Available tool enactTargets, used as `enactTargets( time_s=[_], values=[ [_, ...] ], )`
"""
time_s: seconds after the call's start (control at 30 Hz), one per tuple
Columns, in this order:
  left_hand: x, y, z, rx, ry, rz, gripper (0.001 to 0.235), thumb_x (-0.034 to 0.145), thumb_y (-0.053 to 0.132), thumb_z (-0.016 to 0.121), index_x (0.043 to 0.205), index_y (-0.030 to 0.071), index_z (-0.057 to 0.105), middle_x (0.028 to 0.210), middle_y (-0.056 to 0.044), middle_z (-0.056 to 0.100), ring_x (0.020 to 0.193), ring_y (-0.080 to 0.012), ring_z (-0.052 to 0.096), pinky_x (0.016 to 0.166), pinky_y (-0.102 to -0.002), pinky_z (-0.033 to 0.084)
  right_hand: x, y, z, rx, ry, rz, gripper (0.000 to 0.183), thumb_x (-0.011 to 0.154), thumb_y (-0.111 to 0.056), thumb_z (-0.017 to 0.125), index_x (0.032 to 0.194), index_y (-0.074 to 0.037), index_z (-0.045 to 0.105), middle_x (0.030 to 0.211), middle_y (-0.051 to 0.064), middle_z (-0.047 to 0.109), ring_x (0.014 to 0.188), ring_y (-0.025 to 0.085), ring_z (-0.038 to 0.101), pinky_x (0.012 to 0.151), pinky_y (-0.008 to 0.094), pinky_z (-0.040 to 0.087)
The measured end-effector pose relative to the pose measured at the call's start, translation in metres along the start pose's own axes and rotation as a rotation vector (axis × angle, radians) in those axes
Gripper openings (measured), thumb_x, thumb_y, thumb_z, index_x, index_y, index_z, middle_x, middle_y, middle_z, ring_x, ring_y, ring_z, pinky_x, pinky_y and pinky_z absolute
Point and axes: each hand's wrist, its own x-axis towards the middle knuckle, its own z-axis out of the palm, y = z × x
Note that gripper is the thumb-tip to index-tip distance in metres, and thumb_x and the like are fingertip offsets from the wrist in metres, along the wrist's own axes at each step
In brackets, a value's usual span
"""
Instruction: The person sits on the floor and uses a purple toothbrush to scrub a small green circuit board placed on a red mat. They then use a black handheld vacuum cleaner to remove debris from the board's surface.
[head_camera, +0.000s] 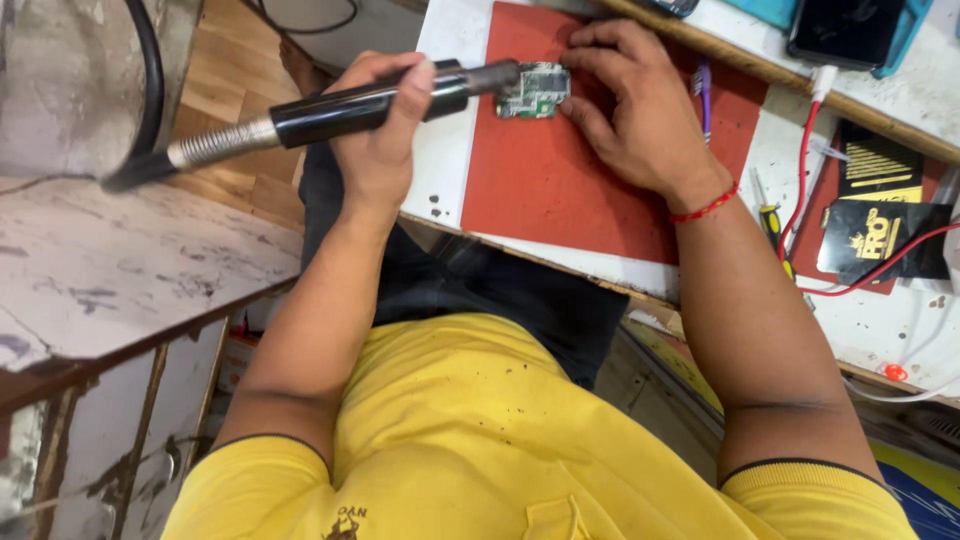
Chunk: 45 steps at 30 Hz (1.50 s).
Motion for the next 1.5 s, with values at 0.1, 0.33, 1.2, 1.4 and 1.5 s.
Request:
enactTargets(
  time_s=[0.1,0.33,1.2,1.4,1.5],
  values=[
    [0.008,0.001,-0.003,0.008,-0.064,0.007,0.031,0.101,0.029,0.076,0.107,-0.001,0.074,0.093,-0.002,0.066,0.087,-0.0107,0.061,0.082,-0.026,0.048,0.003,-0.002,-0.001,-0.012,0.008,-0.007,0.037,0.093,-0.006,0.081,0.127,0.001,0.068,0.137,0.015,0.061,0.129,0.036,0.058,0.11,0.042,0.049],
    [0.005,-0.006,-0.006,0.029,-0.08,-0.083,0.034,0.101,0.031,0.076,0.109,-0.001,0.075,0.09,-0.001,0.065,0.079,-0.0098,0.058,0.075,-0.024,0.046,-0.002,0.004,0.003,-0.01,-0.003,-0.004,0.038,0.095,-0.008,0.082,0.129,0.0,0.068,0.138,0.014,0.06,0.13,0.035,0.058,0.111,0.042,0.049],
    [0.004,0.0,-0.002,0.078,-0.033,0.047,0.042,0.1,0.04,0.08,0.111,0.0,0.074,0.098,-0.008,0.069,0.083,-0.0159,0.068,0.077,-0.027,0.054,0.002,-0.002,0.001,-0.06,-0.018,0.007,0.039,0.093,-0.006,0.082,0.13,-0.001,0.069,0.139,0.014,0.061,0.131,0.035,0.057,0.112,0.043,0.049],
    [0.003,-0.002,0.0,0.176,-0.064,0.083,0.04,0.101,0.038,0.081,0.11,0.0,0.076,0.096,-0.008,0.069,0.082,-0.0156,0.066,0.077,-0.027,0.052,0.001,-0.002,0.004,-0.08,0.015,0.002,0.035,0.096,-0.006,0.082,0.127,0.001,0.068,0.139,0.014,0.062,0.13,0.035,0.06,0.11,0.042,0.051],
    [0.007,-0.004,-0.005,0.134,-0.138,0.115,0.039,0.1,0.038,0.08,0.11,0.001,0.075,0.098,-0.008,0.069,0.084,-0.015,0.067,0.078,-0.027,0.053,-0.001,-0.002,0.002,-0.068,0.015,0.013,0.036,0.096,-0.006,0.082,0.129,0.0,0.069,0.139,0.014,0.062,0.13,0.034,0.061,0.11,0.041,0.052]
  ],
)
